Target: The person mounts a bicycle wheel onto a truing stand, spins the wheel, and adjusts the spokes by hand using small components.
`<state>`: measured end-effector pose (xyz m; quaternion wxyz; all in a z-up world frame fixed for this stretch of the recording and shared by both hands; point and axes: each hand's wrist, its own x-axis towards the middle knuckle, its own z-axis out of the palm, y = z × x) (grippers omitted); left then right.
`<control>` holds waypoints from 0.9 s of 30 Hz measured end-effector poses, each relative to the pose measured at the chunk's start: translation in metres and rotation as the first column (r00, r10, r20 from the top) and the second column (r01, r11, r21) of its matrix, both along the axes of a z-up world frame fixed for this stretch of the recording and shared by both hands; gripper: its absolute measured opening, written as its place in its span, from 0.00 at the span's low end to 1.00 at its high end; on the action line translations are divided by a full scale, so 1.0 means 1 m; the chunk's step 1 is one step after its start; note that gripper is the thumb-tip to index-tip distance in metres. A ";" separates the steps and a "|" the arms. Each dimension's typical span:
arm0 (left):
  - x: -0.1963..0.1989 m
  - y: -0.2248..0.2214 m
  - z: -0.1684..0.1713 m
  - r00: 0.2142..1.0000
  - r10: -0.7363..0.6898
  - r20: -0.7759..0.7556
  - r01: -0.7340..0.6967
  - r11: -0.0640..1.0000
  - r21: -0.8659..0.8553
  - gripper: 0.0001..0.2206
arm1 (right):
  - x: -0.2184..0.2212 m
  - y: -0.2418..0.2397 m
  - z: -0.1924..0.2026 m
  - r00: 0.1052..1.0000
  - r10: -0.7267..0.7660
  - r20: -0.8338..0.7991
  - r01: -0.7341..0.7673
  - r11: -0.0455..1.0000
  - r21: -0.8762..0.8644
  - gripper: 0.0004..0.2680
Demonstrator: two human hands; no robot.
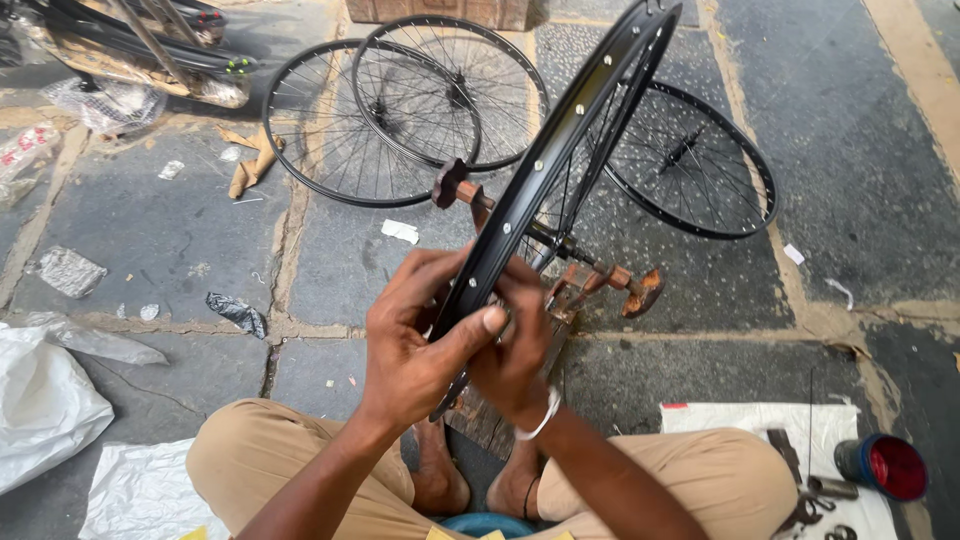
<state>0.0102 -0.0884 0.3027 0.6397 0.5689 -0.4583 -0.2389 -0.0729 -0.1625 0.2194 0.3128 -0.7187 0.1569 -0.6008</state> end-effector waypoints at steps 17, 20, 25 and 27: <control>0.034 0.082 -0.277 0.576 0.666 -0.474 -0.424 0.739 0.524 0.23 | -0.074 -0.060 -0.308 0.271 0.487 -0.830 0.492 0.671 0.555 0.20; 0.033 0.077 -0.267 0.738 0.490 -0.464 -0.392 0.871 0.296 0.18 | -0.063 -0.064 -0.333 0.358 0.389 -0.849 0.371 0.775 0.512 0.25; 0.008 0.086 -0.299 0.721 0.505 -0.475 -0.245 0.827 0.507 0.08 | -0.053 -0.058 -0.369 0.691 0.435 -0.577 0.297 0.558 0.775 0.25; 0.004 0.088 -0.324 0.766 0.501 -0.404 -0.210 0.788 0.579 0.07 | -0.057 -0.053 -0.382 0.810 0.403 -0.425 0.228 0.452 0.863 0.24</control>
